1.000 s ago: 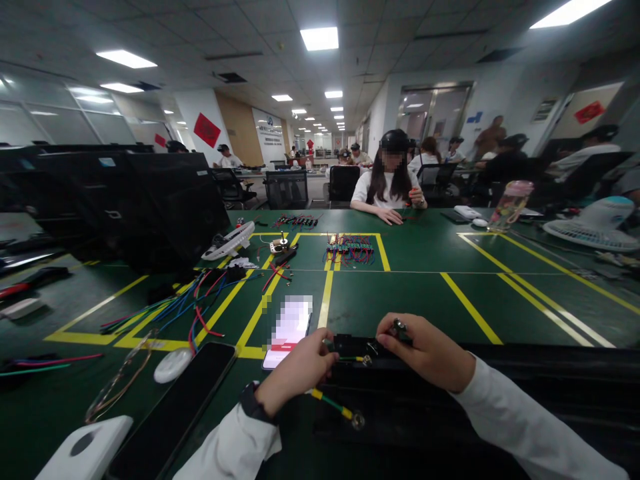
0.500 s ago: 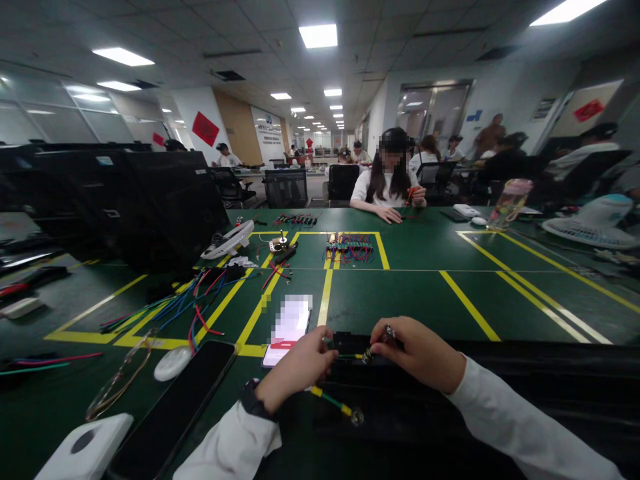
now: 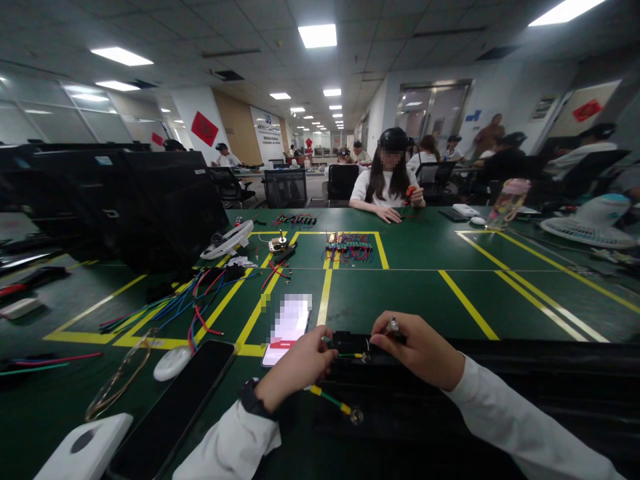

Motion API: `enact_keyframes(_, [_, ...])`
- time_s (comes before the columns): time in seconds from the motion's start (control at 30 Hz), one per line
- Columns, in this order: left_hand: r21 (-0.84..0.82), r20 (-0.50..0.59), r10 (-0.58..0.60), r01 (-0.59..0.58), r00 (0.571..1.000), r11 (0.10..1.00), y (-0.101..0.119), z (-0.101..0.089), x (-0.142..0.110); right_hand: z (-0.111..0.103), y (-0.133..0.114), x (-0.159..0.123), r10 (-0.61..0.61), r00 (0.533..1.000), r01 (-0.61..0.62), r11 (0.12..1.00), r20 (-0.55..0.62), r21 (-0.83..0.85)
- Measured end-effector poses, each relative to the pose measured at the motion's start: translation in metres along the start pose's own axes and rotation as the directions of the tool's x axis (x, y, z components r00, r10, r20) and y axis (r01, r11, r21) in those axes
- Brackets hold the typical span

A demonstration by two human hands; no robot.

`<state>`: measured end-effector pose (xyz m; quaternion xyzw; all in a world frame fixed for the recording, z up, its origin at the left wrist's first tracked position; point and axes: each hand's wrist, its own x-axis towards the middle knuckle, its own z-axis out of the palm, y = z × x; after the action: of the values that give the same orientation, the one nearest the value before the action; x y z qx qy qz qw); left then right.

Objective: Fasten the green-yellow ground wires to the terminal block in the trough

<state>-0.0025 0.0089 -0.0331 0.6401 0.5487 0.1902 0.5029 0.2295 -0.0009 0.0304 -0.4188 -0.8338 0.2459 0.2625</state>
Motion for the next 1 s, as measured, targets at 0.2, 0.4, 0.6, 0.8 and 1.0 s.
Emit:
enact_keyframes(0.2, [-0.001,-0.003,-0.001,0.001,1.0,1.0,-0.004,0.001,0.003,-0.006,-0.003,-0.001,-0.032,0.999,0.032,0.999,0.002,-0.014])
enact_keyframes(0.4, [0.007,-0.012,-0.003,0.003,1.0,1.0,-0.005,0.003,0.004,-0.001,-0.001,-0.002,-0.025,0.998,0.03,0.997,0.061,-0.076])
enact_keyframes(0.6, [0.002,-0.012,-0.01,0.01,1.0,1.0,-0.002,0.002,0.002,0.002,-0.001,-0.001,-0.019,0.996,0.028,0.994,0.089,-0.104])
enact_keyframes(0.8, [0.0,-0.014,-0.016,0.016,1.0,1.0,-0.002,0.002,0.002,0.002,0.0,0.001,-0.019,0.996,0.028,0.994,0.082,-0.109])
enact_keyframes(1.0, [0.004,-0.017,-0.018,0.018,1.0,1.0,-0.004,0.003,0.003,0.004,0.0,0.001,-0.037,0.998,0.044,0.992,0.06,-0.116])
